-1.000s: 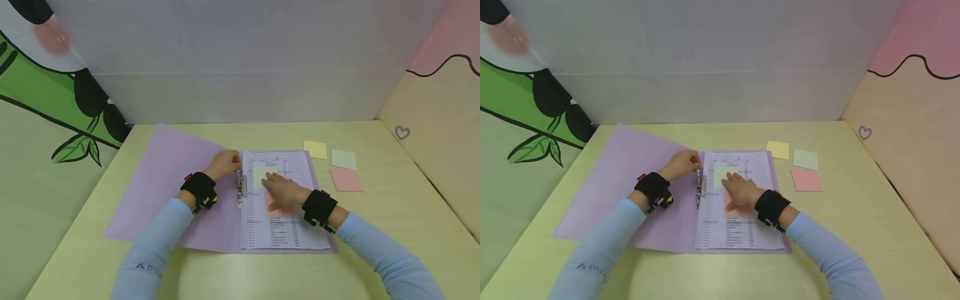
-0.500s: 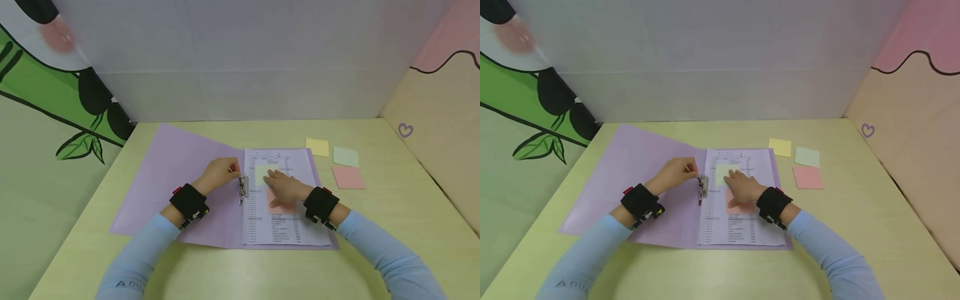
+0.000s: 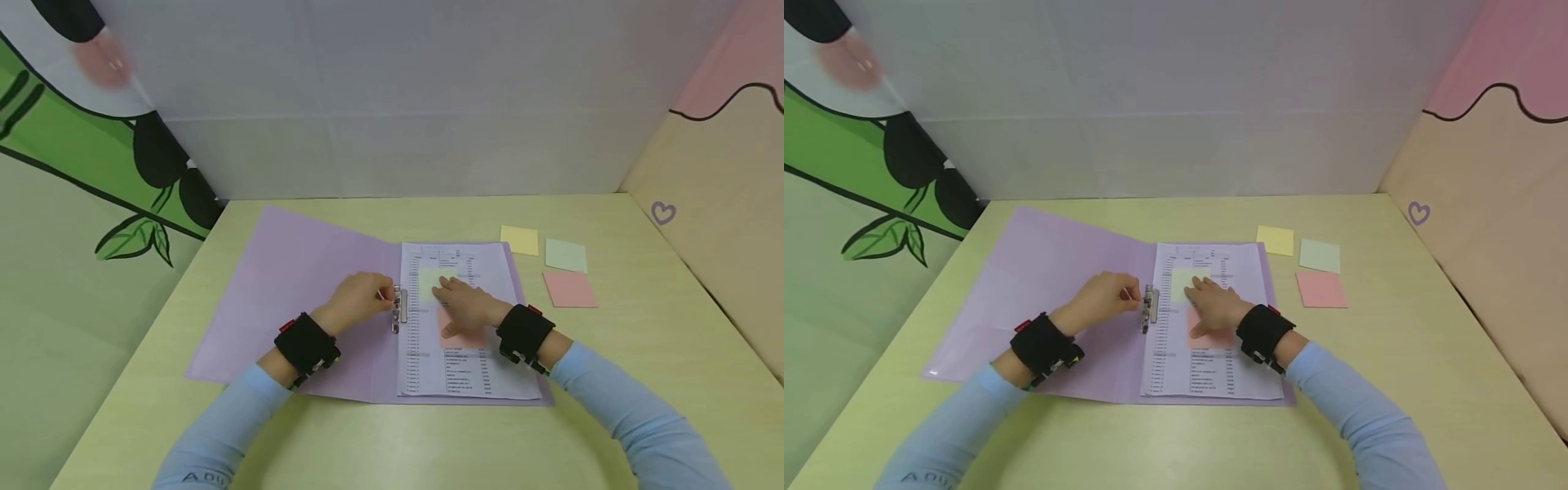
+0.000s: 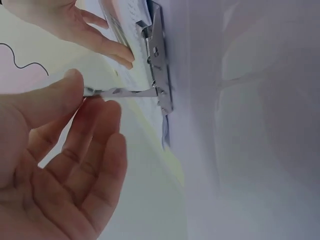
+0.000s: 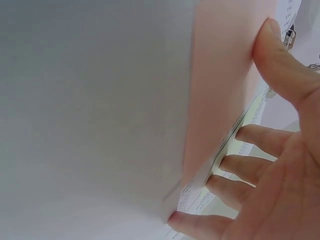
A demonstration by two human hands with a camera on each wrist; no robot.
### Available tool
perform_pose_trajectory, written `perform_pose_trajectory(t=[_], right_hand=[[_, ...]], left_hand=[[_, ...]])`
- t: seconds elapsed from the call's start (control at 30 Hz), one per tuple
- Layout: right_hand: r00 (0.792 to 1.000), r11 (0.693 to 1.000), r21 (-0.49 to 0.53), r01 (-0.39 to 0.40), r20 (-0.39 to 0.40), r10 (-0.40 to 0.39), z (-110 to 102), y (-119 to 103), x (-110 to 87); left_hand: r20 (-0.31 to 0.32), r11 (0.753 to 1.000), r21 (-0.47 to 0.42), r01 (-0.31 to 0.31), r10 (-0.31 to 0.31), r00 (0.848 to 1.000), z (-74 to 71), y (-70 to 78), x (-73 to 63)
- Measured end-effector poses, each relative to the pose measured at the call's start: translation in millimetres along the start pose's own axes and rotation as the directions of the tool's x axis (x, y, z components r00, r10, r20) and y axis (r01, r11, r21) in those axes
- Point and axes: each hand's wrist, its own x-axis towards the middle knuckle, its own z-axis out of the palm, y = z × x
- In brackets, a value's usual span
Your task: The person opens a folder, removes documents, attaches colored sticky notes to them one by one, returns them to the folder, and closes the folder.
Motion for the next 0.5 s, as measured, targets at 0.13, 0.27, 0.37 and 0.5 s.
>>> perform_pose_trajectory(t=[0.13,0.27,0.37,0.5], right_hand=[[1.000,1.000,0.002,-0.006,-0.002,0.006,1,2,1.3],[1.000,1.000,0.004,-0.014,-0.006,0.014,2,2,2.1],[1.000,1.000,0.003,-0.019,-0.010,0.019,4,2,2.7],[1.000,1.000,-0.009,-0.022,-0.013,0.022,3,3,3.1]], left_hand=[[0.052,0.999,0.033,-0.013,0.012,0.999,-2.5,-0.3,2.8],[0.127,1.000,0.009,0.004,-0.006,0.992,-4.5,-1.6,9.8],[0.179,0.999,-0.036,0.038,-0.031,0.983,-3.4,-2.8,15.0],[0.219,0.996,-0.046,0.078,-0.066,0.973,1.4,-4.6,19.9]])
